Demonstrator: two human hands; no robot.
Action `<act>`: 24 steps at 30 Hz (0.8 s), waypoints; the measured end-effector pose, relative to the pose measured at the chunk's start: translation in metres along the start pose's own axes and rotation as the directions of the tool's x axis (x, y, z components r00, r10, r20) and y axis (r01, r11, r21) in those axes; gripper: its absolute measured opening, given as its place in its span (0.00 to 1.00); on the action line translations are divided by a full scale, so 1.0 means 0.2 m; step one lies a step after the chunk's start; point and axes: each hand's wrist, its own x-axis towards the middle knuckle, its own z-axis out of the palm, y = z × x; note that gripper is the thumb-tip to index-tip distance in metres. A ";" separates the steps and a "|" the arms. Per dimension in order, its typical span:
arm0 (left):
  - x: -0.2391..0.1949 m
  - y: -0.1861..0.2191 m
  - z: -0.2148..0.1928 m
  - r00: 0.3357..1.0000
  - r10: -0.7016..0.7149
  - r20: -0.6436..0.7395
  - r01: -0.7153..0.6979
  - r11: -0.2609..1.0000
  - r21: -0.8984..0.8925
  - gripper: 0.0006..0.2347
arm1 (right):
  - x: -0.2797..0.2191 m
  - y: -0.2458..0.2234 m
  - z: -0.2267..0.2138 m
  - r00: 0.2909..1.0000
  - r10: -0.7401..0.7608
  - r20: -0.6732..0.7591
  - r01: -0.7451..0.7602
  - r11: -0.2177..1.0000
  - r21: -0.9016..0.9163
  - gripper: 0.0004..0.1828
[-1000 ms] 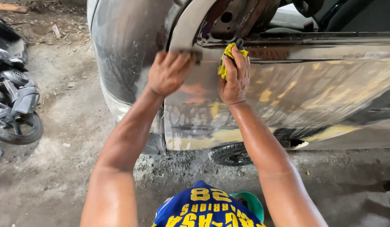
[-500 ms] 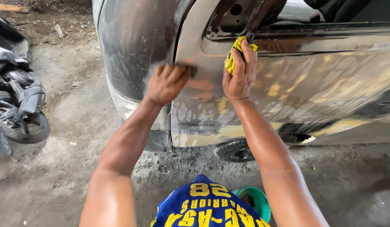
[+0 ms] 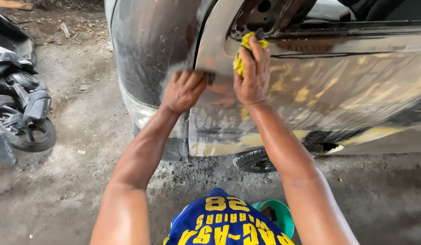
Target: Sanding the exterior surface of a car door using wet sandpaper and a bucket of water.
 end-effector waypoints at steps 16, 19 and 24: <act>-0.50 0.30 0.09 0.955 -0.281 0.096 0.295 0.927 -0.230 0.11 | 0.22 -0.12 0.16 0.918 -0.377 0.120 0.376 0.926 0.035 0.27; -0.52 0.39 0.05 0.898 -0.435 0.062 0.430 0.841 -0.328 0.10 | 0.01 -0.17 0.22 0.792 -0.511 0.334 0.467 0.860 0.207 0.22; -0.69 0.48 0.02 0.819 -0.571 0.062 0.553 0.755 -0.353 0.10 | -0.45 -0.17 0.32 0.515 -0.634 0.578 0.619 0.741 0.261 0.28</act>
